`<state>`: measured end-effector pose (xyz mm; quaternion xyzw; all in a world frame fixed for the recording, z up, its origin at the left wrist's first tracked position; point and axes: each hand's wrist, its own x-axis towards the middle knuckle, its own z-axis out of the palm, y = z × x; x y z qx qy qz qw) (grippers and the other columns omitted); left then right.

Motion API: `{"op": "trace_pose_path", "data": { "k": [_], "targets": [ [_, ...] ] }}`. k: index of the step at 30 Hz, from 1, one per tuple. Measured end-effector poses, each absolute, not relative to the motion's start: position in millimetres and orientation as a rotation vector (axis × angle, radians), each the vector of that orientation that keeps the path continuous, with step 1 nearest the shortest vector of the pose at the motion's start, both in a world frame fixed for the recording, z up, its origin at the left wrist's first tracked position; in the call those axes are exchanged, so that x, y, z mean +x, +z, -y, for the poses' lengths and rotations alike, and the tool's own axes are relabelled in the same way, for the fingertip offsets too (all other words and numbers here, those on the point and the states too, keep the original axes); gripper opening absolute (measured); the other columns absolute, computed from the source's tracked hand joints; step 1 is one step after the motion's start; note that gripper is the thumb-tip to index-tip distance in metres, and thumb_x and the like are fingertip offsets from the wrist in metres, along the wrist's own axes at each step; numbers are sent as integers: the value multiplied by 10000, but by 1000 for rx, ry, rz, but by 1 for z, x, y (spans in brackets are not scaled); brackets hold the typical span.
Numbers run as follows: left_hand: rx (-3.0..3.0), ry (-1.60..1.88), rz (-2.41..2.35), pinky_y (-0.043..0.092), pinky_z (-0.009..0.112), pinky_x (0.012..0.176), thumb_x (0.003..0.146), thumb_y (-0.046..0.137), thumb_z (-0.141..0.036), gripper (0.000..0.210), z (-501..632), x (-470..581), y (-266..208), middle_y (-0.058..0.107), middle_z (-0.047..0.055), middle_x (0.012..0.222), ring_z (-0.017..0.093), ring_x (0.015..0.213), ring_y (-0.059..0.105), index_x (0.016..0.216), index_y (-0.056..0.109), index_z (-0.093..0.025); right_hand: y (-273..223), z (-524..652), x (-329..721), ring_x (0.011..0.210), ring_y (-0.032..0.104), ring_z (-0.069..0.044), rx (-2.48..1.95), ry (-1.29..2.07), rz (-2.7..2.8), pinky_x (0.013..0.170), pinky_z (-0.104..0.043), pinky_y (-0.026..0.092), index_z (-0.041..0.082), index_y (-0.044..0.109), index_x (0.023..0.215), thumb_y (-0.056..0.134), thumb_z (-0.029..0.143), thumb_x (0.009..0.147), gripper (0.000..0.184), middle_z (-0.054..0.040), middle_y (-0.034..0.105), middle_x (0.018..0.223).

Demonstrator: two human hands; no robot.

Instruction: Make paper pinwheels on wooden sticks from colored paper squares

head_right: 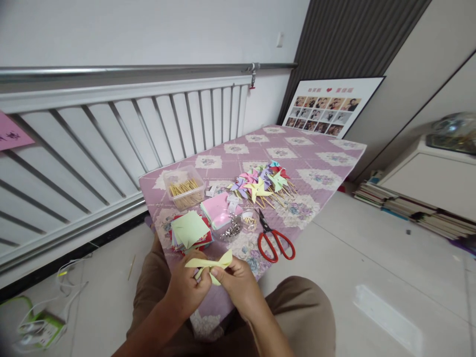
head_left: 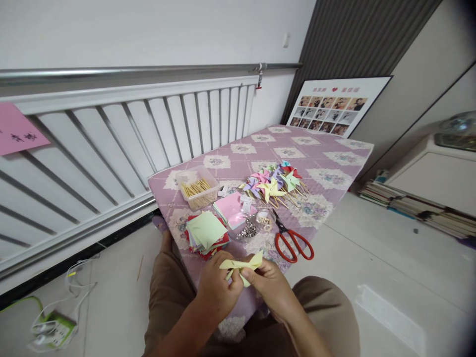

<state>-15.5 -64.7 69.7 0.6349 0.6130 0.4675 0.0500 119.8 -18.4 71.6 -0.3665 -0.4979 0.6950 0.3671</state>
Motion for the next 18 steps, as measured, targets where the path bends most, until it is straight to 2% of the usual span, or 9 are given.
{"op": "trace_pose_path", "data": {
  "k": [6, 10, 18],
  "targets": [
    [1560, 1185, -1842, 450, 268, 577, 687, 462, -122, 156, 64, -16, 71, 623, 43, 682, 167, 615, 583, 754, 599, -155, 72, 17, 122, 606, 556, -131, -882, 1914, 1220, 608, -246, 438, 170, 742, 758, 805, 418, 643, 281, 3, 687, 678],
    [1730, 1150, -1855, 460, 299, 619, 681, 448, -109, 171, 65, -17, 74, 628, 64, 709, 195, 670, 601, 749, 600, -149, 72, 16, 123, 593, 534, -112, -842, 1939, 1201, 602, -224, 415, 177, 734, 706, 807, 411, 650, 251, 21, 671, 646],
    [1912, 1243, -1931, 455, 299, 625, 665, 434, -85, 172, 66, -10, 71, 606, 60, 701, 196, 671, 589, 736, 568, -168, 64, 16, 122, 593, 524, -102, -830, 1931, 1155, 604, -219, 409, 177, 754, 759, 815, 391, 649, 248, 22, 684, 670]
  ]
}}
